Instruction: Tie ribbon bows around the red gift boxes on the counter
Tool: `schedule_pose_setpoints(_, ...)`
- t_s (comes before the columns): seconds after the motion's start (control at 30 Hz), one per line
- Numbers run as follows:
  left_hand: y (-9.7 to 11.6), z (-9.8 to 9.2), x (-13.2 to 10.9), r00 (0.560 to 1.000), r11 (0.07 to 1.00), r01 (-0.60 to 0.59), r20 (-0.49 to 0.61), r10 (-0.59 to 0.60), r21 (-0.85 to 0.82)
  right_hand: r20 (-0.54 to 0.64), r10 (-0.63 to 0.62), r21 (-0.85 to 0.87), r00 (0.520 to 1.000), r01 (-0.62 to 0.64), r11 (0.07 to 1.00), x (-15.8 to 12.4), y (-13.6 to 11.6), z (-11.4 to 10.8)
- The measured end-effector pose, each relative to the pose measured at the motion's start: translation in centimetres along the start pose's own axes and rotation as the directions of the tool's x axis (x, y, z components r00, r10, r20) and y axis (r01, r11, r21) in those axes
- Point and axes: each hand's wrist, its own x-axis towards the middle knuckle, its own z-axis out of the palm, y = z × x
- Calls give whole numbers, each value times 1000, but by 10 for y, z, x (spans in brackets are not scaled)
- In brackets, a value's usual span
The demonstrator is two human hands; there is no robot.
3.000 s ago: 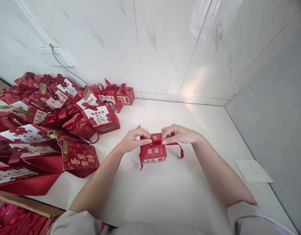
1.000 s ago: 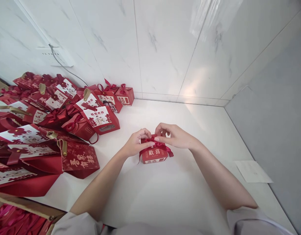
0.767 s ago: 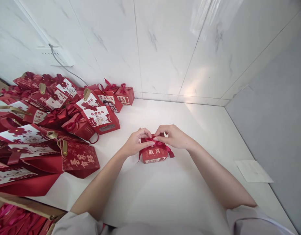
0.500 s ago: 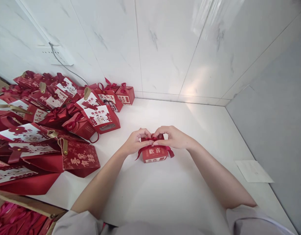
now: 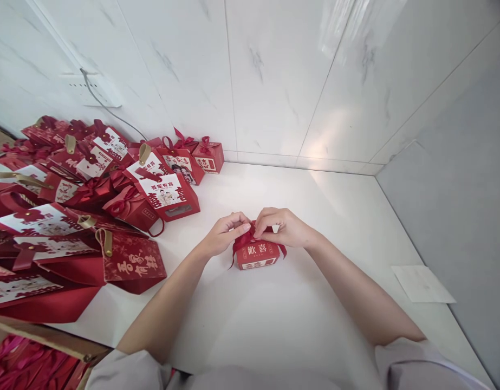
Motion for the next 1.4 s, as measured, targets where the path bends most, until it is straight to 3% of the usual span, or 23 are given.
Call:
schedule_pose_setpoints(0.1,3,0,0,1000,1000,-13,4,13,9,76,-42,-25,996,44,999,-1,4,-2)
schedule_pose_setpoints(0.27,9,-3,-2,996,999,-33,80,31,29,93,-38,-46,995,43,998,-1,5,-2)
schedule_pose_setpoints(0.53,17,-4,-5,994,963,-75,94,52,260,101,102,-61,990,-96,994,-3,-10,-11)
schedule_pose_setpoints(0.7,30,5,-15,981,810,-178,35,192,559,128,164,-24,978,-162,986,-5,-15,-13)
schedule_pose_setpoints(0.87,25,20,-26,927,662,-281,17,375,695,139,252,-121,958,-236,964,-3,-17,-7)
schedule_pose_setpoints(1.03,18,33,-23,887,571,-200,-100,451,796,136,205,-197,969,-176,964,-1,-21,-4)
schedule_pose_setpoints(1.17,20,37,-21,877,590,-163,-158,454,791,142,157,-224,977,-123,967,-1,-22,-6)
schedule_pose_setpoints(1.4,13,31,-27,846,626,-247,-150,511,740,72,281,-166,957,-266,950,-1,-26,-7)
